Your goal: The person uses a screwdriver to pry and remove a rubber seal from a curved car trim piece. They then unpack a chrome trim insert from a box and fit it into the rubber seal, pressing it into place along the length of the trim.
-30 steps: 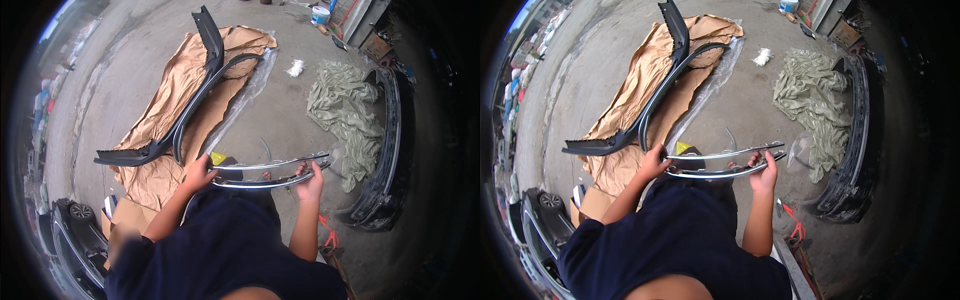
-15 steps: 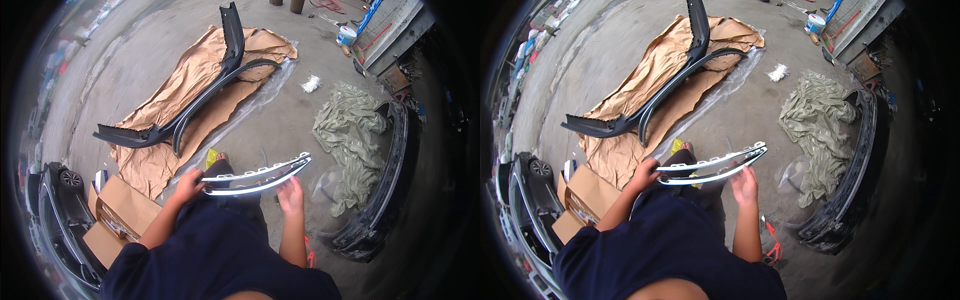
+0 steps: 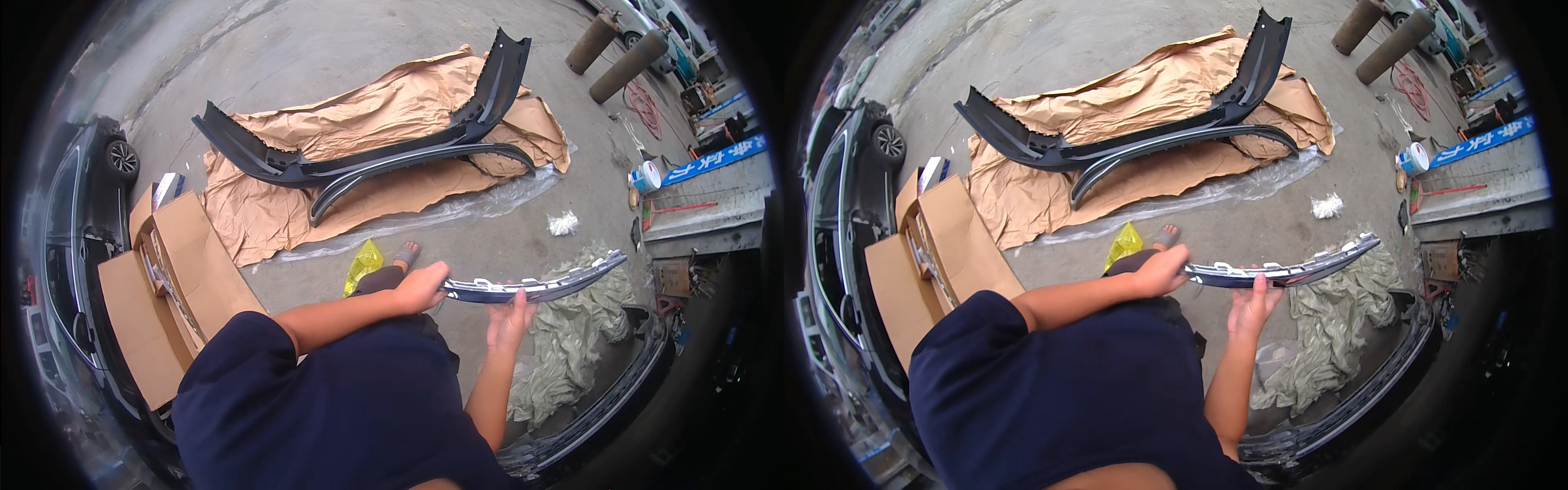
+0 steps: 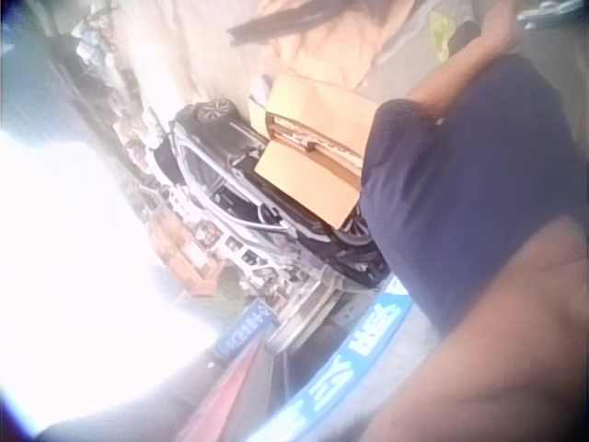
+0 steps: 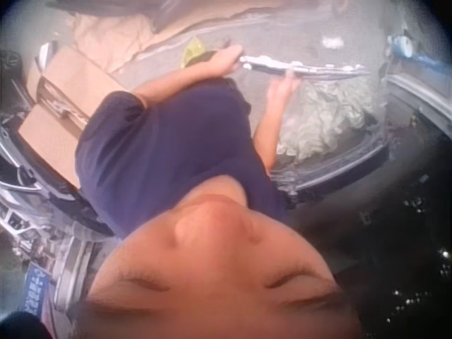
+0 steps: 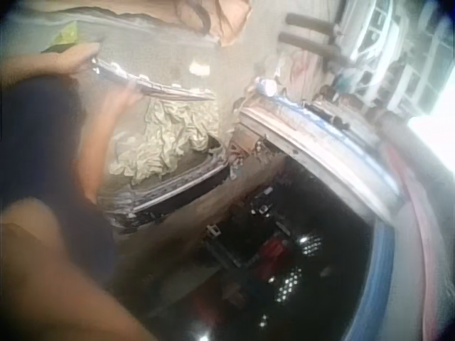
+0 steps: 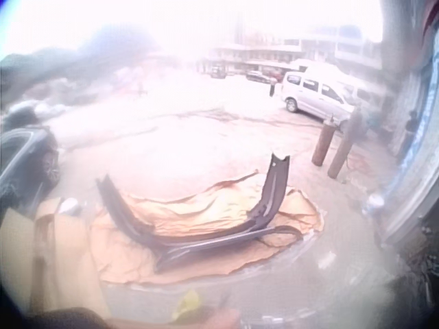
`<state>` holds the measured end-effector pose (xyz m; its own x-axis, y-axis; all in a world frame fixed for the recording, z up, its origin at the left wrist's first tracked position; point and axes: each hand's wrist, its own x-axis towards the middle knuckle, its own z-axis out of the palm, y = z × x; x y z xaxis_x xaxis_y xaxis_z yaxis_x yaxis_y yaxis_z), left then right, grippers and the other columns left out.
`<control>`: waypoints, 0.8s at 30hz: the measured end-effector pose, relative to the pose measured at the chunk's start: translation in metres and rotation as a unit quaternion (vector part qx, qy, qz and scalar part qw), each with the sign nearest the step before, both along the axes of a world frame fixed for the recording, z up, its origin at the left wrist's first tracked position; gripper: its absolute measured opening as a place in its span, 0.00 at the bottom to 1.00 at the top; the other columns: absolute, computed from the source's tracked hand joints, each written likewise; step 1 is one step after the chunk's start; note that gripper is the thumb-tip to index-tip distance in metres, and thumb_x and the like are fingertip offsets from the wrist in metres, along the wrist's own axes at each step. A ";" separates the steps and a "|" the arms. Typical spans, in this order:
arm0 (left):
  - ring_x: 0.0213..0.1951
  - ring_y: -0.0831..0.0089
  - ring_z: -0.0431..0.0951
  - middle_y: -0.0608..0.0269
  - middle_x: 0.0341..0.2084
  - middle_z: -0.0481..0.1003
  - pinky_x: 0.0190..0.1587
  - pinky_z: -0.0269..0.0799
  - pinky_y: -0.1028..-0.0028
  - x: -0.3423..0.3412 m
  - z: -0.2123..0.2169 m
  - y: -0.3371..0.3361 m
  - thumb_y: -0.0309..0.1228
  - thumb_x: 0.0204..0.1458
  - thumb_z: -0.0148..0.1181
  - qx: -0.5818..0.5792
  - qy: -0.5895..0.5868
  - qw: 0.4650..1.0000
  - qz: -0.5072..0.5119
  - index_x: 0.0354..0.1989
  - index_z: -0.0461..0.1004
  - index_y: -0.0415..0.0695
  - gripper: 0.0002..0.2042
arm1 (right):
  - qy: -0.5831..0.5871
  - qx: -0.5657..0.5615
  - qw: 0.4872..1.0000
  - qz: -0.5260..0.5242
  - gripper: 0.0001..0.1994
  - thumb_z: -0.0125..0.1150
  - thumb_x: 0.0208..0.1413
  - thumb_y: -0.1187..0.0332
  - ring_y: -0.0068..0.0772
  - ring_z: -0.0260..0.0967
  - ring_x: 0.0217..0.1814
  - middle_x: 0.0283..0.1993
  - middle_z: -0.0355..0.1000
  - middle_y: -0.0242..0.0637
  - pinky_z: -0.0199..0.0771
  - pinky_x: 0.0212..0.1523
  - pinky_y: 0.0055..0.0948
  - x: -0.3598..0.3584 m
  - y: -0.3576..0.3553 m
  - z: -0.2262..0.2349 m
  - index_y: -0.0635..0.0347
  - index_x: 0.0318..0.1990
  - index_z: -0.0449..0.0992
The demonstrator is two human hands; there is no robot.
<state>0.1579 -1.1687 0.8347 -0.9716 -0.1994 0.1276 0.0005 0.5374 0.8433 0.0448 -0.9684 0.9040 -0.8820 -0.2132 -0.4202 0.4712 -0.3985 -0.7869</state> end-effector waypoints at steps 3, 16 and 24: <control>0.38 0.42 0.76 0.47 0.35 0.70 0.40 0.74 0.49 -0.070 -0.002 -0.029 0.25 0.52 0.65 0.022 0.069 0.995 -0.067 0.43 0.67 0.41 0.14 | 0.064 0.085 0.984 -0.139 0.38 0.72 0.64 0.61 0.47 0.69 0.62 0.65 0.66 0.43 0.72 0.62 0.63 -0.055 -0.037 0.023 0.45 0.75 0.53; 0.46 0.49 0.77 0.48 0.44 0.73 0.48 0.73 0.55 -0.254 0.028 -0.106 0.31 0.50 0.66 -0.012 0.171 0.973 -0.155 0.45 0.71 0.41 0.16 | 0.030 0.131 0.948 -0.290 0.21 0.62 0.64 0.67 0.48 0.73 0.63 0.61 0.72 0.41 0.72 0.66 0.64 -0.184 -0.036 0.041 0.56 0.63 0.66; 0.55 0.48 0.81 0.39 0.54 0.77 0.58 0.77 0.55 -0.278 -0.026 -0.183 0.46 0.62 0.68 0.142 -0.109 0.979 -0.100 0.62 0.70 0.35 0.29 | 0.023 0.090 0.951 -0.295 0.23 0.55 0.67 0.59 0.48 0.67 0.74 0.70 0.70 0.41 0.69 0.68 0.70 -0.261 0.003 0.058 0.55 0.67 0.70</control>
<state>-0.1199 -1.3519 0.8084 -0.9929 0.0008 -0.1190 -0.1136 0.2889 0.9506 -0.2162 -0.9654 0.9625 -0.8440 0.3958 -0.3620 0.1718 -0.4399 -0.8815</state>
